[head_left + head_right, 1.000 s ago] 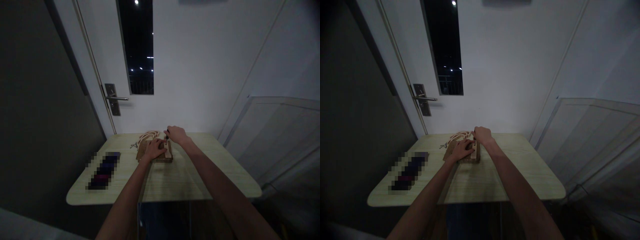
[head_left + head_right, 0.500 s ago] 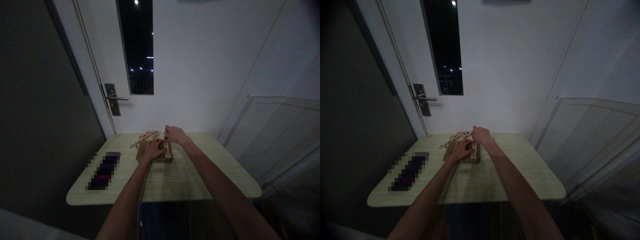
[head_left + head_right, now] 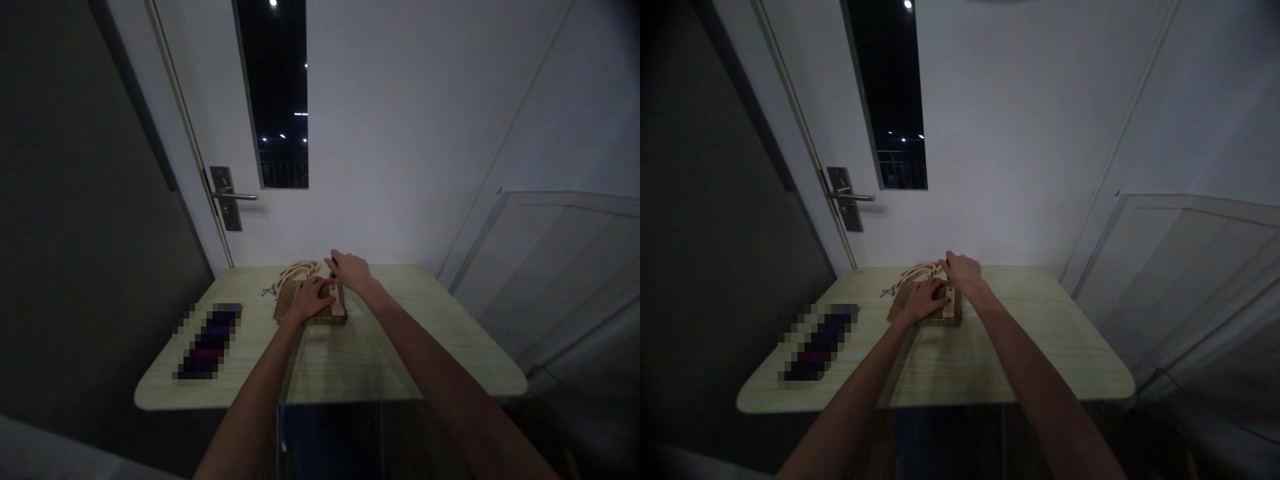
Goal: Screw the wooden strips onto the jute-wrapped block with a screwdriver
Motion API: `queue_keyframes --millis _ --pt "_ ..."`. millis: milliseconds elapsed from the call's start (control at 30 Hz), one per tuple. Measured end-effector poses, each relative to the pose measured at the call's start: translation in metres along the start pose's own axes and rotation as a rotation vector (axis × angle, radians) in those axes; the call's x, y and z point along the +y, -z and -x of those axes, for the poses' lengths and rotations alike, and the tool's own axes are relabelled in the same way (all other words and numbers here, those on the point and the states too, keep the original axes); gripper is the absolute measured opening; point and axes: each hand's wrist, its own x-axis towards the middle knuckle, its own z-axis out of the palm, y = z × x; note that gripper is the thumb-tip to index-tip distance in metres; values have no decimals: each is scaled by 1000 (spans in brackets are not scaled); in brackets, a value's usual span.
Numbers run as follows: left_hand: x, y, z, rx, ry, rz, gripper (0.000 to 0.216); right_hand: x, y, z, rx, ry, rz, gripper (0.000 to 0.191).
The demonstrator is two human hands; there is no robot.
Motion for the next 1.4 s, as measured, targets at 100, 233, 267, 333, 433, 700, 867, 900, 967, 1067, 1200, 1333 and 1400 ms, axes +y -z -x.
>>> queue_keyframes --millis 100,233,267,333,433,700,867,900,967,1067,1200,1333,1400 --pt "1 1 1 -6 3 1 46 2 -8 0 60 8 -120 38" --pt "4 3 2 -8 1 -4 46 9 -19 -2 165 130 -384 23" --pt "4 3 2 -9 -2 -5 46 11 -22 -2 185 169 -458 21" --pt "3 2 2 -11 -9 -7 46 14 -27 -1 212 212 -597 20" --pt "1 0 1 -5 -6 -10 46 17 -32 3 199 213 -762 22" --pt "0 -2 -1 4 -1 -11 46 22 -36 10 186 171 -767 37" --pt "-2 -3 -1 15 -23 -10 44 22 -41 8 257 190 -643 34" --pt "-3 -4 -1 14 -22 -10 45 22 -42 7 260 196 -629 32" --pt "-3 -4 -1 11 -16 -11 46 21 -43 8 258 200 -626 35" --pt "-3 -4 -1 4 -14 -14 48 21 -44 9 239 223 -652 47" --pt "-2 -3 -1 13 -22 -11 47 22 -44 9 227 249 -634 52" --pt "-3 -4 -1 21 -19 -9 46 23 -44 7 255 243 -586 44" --pt "-3 -5 -1 18 -24 -13 46 23 -44 6 251 216 -577 39"
